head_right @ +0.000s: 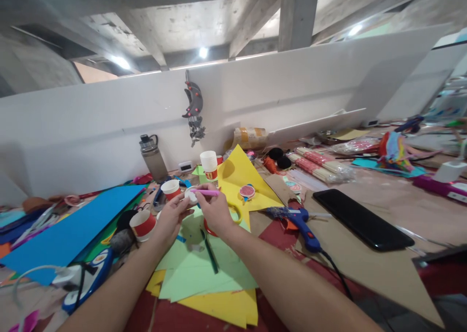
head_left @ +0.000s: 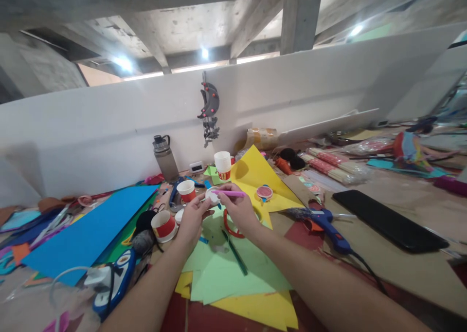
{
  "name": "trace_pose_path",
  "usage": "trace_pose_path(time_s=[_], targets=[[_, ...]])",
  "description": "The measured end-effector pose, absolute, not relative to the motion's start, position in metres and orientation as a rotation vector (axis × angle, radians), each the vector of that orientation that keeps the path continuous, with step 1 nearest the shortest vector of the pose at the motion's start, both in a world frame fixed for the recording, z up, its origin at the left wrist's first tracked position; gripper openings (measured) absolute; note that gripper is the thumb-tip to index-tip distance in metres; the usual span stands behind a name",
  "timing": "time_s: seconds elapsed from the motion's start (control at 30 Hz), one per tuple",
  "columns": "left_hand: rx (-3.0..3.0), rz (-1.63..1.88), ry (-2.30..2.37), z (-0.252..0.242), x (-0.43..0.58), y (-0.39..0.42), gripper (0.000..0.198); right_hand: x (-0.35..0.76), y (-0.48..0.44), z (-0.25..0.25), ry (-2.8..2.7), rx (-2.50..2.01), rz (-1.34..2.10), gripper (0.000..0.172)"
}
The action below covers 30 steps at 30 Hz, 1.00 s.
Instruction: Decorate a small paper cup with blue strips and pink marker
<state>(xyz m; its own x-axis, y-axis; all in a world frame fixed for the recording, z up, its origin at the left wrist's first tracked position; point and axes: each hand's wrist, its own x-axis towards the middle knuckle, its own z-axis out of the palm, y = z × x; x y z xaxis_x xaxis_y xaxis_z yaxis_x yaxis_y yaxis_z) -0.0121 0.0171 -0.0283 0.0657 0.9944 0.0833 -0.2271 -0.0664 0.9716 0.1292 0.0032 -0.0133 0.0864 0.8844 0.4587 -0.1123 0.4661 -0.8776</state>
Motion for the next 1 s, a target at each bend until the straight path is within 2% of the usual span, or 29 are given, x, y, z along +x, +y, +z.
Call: trace_pose_path(time_s=[0.53, 1.0], targets=[[1.119, 1.311, 0.975, -0.0269, -0.0122, 0.0163, 0.047, 0.1304, 0.0069, -0.0147, -1.252, -0.803, 0.805, 0.021], [1.125, 1.294, 0.967, -0.0270, -0.0126, 0.0173, 0.040, 0.1330, 0.0060, -0.0152, -1.416, -0.859, 0.646, 0.021]])
